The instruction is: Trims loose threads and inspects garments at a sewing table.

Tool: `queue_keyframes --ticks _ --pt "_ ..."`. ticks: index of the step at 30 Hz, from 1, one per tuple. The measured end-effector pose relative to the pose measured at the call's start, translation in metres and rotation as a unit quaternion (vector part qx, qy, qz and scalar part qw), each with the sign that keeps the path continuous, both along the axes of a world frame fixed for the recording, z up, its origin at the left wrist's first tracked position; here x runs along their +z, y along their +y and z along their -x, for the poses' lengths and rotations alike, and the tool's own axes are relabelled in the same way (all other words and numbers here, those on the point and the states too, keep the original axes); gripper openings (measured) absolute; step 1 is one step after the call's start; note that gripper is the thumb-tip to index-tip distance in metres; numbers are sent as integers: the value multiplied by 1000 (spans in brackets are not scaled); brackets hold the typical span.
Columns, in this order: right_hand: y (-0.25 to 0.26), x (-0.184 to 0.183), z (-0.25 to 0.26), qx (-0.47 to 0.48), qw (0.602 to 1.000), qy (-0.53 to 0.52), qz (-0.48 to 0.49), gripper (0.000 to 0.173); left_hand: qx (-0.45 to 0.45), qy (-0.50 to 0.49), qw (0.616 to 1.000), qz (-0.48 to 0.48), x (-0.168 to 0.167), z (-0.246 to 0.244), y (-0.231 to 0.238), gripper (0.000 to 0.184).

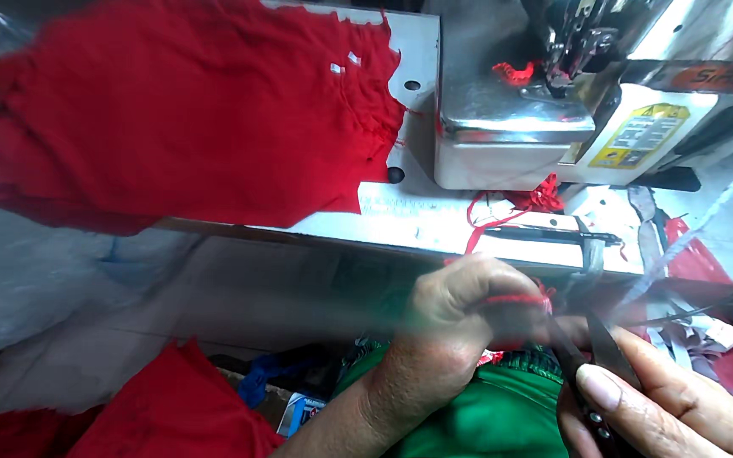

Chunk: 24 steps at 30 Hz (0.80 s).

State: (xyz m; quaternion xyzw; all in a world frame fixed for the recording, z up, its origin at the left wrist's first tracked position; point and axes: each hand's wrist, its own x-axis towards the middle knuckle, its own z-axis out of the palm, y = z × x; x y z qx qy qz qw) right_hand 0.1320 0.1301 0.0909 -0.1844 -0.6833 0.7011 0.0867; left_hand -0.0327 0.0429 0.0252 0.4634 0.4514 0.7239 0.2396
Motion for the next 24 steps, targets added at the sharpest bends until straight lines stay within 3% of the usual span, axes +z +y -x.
queue_keyframes --ticks 24 --pt "2 1 0 7 1000 3 -18 27 7 18 1000 -2 3 1 0 6"
